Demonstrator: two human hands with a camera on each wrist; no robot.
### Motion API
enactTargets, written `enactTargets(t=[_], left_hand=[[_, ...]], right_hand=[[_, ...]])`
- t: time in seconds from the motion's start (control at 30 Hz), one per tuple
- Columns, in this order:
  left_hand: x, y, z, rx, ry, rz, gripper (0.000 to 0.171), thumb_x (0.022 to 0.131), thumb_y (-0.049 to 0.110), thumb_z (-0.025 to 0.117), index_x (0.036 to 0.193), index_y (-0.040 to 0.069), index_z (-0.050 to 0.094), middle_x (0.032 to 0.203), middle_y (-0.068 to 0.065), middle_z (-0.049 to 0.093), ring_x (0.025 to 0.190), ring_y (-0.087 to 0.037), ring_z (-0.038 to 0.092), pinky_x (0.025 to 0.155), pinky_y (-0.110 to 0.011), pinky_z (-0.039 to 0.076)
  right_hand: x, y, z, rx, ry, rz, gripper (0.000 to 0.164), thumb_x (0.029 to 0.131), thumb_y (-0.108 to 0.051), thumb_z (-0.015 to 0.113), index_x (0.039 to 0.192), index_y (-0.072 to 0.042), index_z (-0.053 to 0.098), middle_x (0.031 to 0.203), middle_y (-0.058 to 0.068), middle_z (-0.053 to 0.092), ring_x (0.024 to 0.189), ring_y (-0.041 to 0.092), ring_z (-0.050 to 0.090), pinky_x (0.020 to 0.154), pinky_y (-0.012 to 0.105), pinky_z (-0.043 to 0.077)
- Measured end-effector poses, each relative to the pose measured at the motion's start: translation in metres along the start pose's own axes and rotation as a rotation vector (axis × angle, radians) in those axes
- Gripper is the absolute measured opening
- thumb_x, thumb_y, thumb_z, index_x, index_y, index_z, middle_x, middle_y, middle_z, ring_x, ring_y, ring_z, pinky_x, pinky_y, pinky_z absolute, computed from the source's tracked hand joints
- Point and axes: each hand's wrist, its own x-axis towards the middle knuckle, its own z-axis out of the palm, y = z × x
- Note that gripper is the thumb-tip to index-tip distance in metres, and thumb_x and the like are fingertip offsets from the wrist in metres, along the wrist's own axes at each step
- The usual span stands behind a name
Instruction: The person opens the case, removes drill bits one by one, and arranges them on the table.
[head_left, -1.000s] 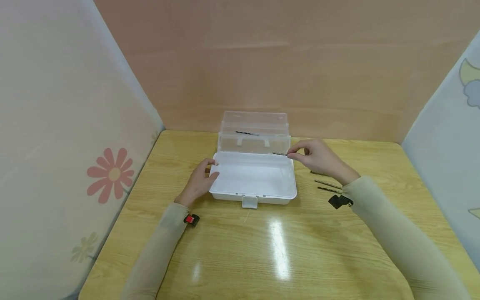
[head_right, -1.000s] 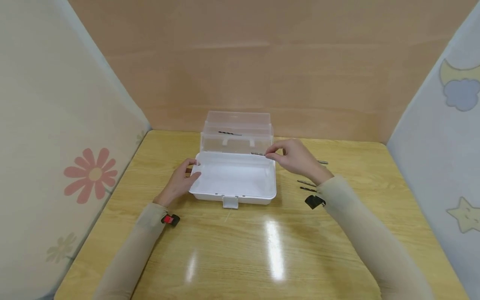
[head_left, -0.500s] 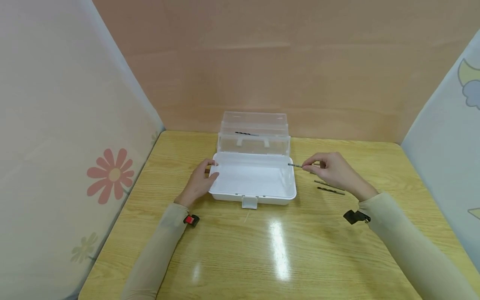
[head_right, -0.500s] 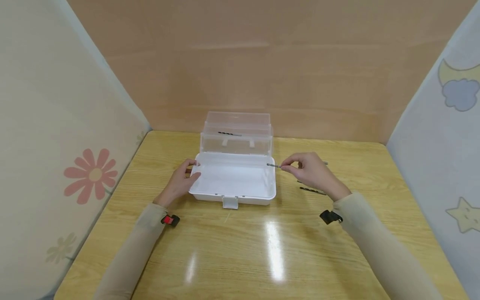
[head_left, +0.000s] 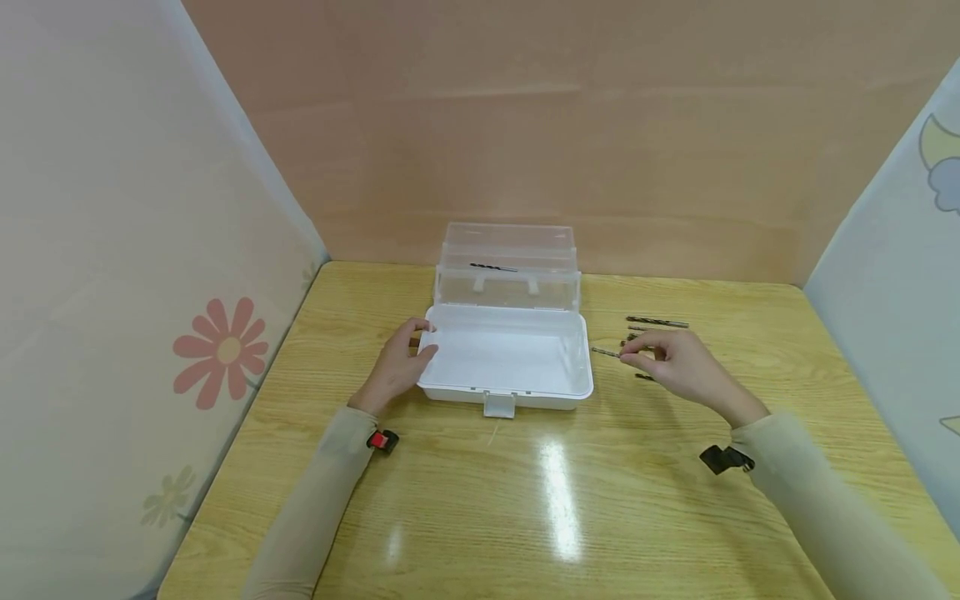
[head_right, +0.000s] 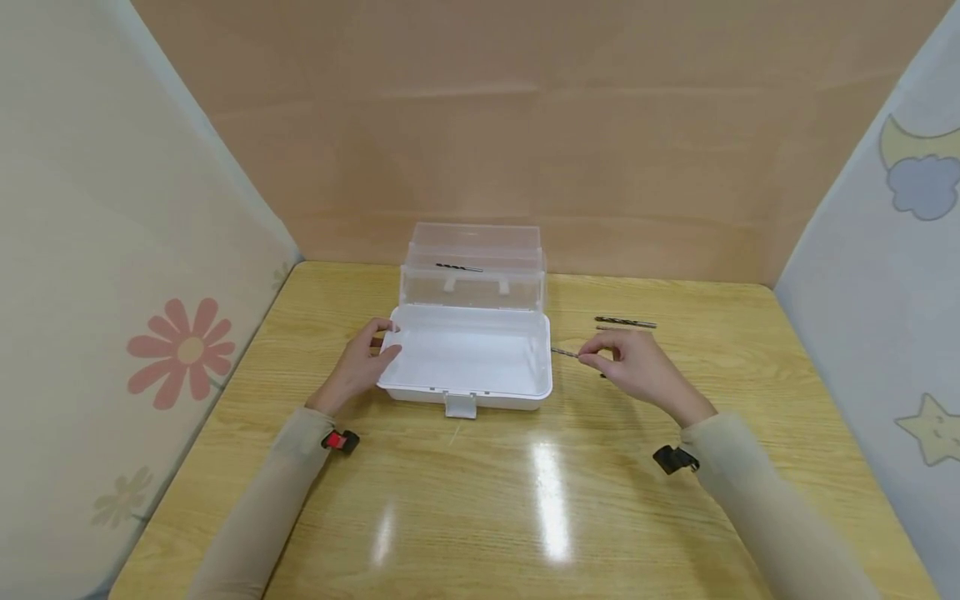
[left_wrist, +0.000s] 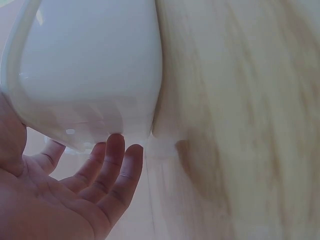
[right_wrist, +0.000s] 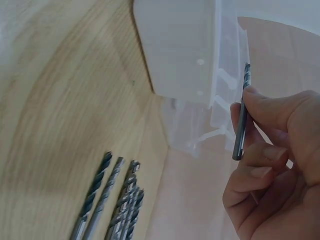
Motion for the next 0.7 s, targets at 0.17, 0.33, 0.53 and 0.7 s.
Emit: enactTargets(t=[0.17, 0.33, 0.53, 0.7], left_hand=[[0.0, -0.001, 0.0, 0.008, 0.001, 0.0, 0.038, 0.109, 0.026, 0.06, 0.144, 0.015, 0.052, 0.153, -0.014, 0.053, 0.131, -0.038, 0.058, 0.103, -0.054, 0.055], [0.001, -0.001, 0.001, 0.013, 0.009, -0.005, 0.037, 0.109, 0.026, 0.06, 0.143, 0.015, 0.052, 0.151, -0.014, 0.054, 0.13, -0.038, 0.058, 0.103, -0.054, 0.055], [0.001, -0.001, 0.001, 0.017, 0.01, 0.005, 0.037, 0.109, 0.025, 0.059, 0.143, 0.014, 0.052, 0.152, -0.015, 0.054, 0.13, -0.038, 0.058, 0.103, -0.054, 0.055], [0.001, -0.002, 0.001, 0.014, 0.008, 0.014, 0.038, 0.109, 0.025, 0.06, 0.144, 0.014, 0.051, 0.153, -0.015, 0.053, 0.13, -0.039, 0.059, 0.103, -0.054, 0.055]], right_hand=[[-0.007, 0.015, 0.006, 0.015, -0.016, 0.026, 0.018, 0.102, -0.023, 0.074, 0.11, -0.009, 0.082, 0.063, -0.001, 0.05, 0.053, 0.008, 0.037, 0.05, 0.026, 0.034], [-0.015, 0.032, 0.014, 0.035, -0.049, 0.064, 0.019, 0.101, -0.023, 0.075, 0.11, -0.008, 0.082, 0.075, 0.005, 0.069, 0.051, 0.006, 0.035, 0.047, 0.025, 0.034], [-0.024, 0.054, 0.023, -0.022, -0.071, 0.084, 0.017, 0.102, -0.022, 0.073, 0.111, -0.01, 0.082, 0.106, 0.013, 0.08, 0.056, 0.006, 0.036, 0.054, 0.027, 0.035], [-0.028, 0.065, 0.025, -0.07, -0.051, 0.083, 0.013, 0.101, -0.021, 0.074, 0.108, -0.013, 0.083, 0.111, 0.013, 0.08, 0.067, 0.007, 0.048, 0.063, 0.026, 0.04]])
